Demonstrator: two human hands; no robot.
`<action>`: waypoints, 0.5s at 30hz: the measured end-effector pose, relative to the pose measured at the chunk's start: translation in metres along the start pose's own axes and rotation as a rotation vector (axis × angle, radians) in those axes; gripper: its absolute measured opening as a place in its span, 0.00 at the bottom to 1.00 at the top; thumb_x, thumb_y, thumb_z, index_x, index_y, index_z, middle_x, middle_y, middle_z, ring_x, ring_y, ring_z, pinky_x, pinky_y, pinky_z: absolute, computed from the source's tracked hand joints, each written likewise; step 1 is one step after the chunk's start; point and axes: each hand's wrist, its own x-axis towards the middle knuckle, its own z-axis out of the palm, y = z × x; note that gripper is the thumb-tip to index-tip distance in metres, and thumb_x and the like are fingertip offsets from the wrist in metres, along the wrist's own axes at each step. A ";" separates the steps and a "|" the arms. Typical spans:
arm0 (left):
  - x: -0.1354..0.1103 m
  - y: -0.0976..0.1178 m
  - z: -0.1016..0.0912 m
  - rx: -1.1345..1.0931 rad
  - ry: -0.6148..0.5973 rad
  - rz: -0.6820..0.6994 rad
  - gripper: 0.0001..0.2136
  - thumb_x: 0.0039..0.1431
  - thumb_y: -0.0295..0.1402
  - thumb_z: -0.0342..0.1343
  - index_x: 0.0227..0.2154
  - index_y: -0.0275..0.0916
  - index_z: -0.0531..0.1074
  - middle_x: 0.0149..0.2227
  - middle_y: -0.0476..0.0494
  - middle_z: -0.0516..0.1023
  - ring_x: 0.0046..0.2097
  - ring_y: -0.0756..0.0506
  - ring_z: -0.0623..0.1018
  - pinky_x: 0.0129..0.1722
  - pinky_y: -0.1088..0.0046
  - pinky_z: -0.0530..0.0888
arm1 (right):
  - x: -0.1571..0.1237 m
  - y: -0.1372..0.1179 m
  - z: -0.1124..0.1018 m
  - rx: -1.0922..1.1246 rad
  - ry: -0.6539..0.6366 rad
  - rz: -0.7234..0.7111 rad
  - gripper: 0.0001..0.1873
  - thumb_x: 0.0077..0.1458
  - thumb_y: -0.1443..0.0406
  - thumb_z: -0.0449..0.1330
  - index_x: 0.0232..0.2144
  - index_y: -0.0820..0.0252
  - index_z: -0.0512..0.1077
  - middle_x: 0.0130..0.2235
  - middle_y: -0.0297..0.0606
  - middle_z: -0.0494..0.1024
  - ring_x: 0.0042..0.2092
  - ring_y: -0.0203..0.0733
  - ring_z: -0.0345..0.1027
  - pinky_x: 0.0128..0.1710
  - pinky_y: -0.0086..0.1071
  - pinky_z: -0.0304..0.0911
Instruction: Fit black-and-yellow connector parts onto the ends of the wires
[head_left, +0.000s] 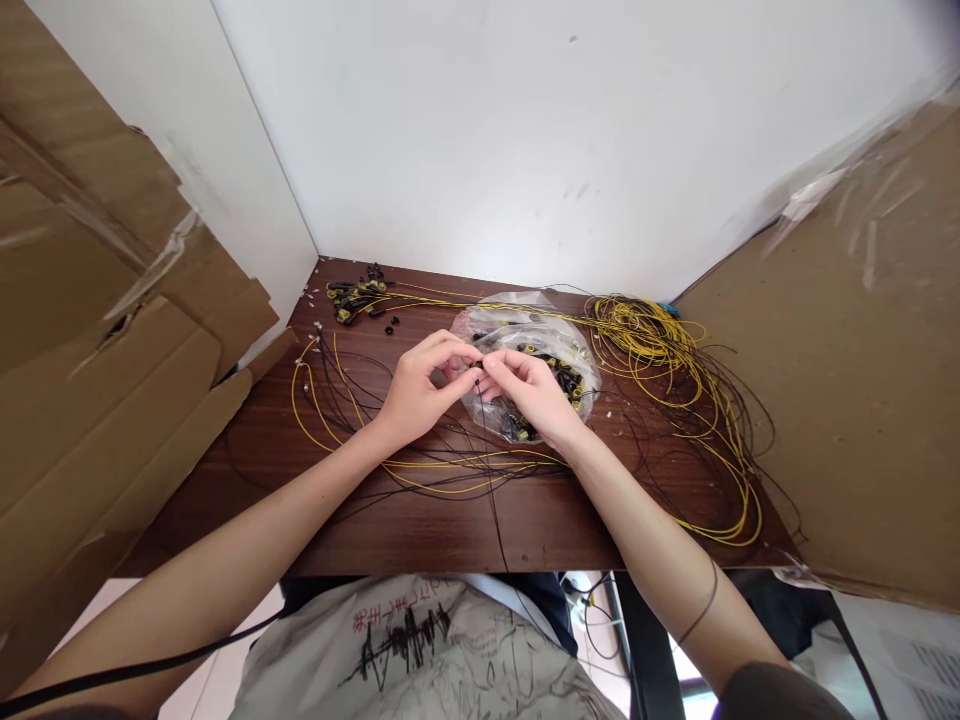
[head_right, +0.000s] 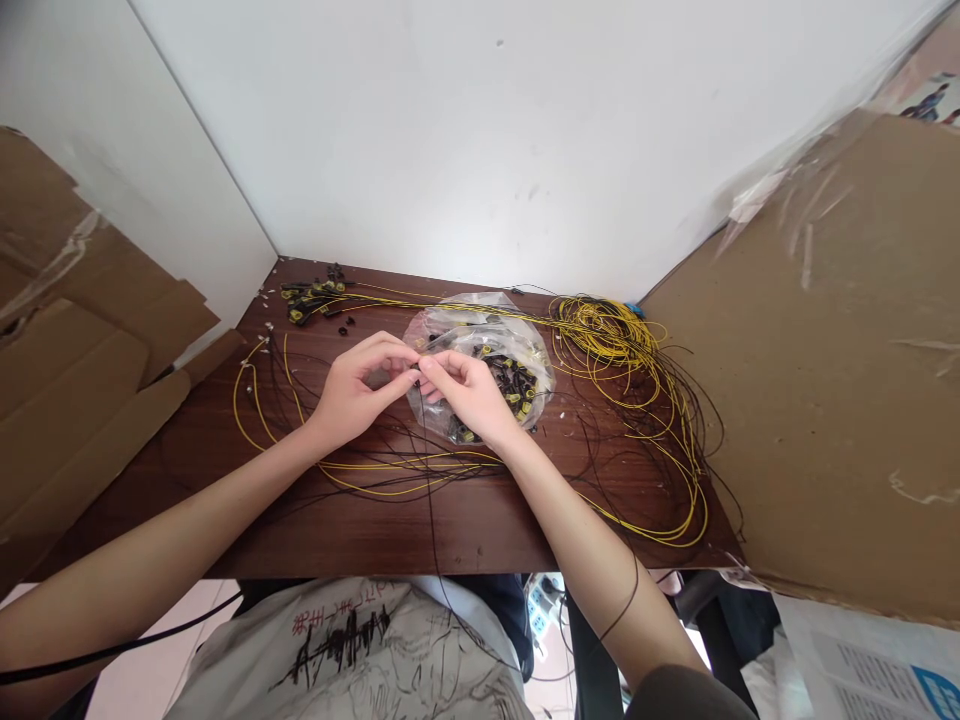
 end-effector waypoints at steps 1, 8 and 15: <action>0.000 0.000 0.000 -0.005 0.002 0.008 0.05 0.55 0.28 0.57 0.34 0.37 0.74 0.34 0.45 0.72 0.32 0.51 0.71 0.30 0.76 0.70 | 0.000 0.000 0.000 0.013 -0.023 0.001 0.20 0.49 0.49 0.62 0.29 0.61 0.73 0.28 0.35 0.75 0.31 0.34 0.69 0.32 0.27 0.67; -0.002 -0.002 0.001 -0.019 -0.008 0.063 0.05 0.55 0.28 0.57 0.34 0.38 0.75 0.38 0.43 0.71 0.39 0.48 0.71 0.34 0.73 0.72 | -0.001 0.002 -0.001 0.092 -0.147 0.012 0.19 0.51 0.50 0.60 0.31 0.60 0.76 0.32 0.36 0.76 0.32 0.33 0.68 0.33 0.27 0.66; -0.002 -0.002 0.002 -0.028 -0.018 0.064 0.04 0.56 0.28 0.57 0.35 0.38 0.74 0.38 0.44 0.72 0.35 0.50 0.71 0.33 0.74 0.72 | 0.000 0.002 -0.002 0.108 -0.123 0.013 0.16 0.49 0.53 0.63 0.29 0.60 0.78 0.29 0.35 0.76 0.31 0.32 0.67 0.33 0.27 0.65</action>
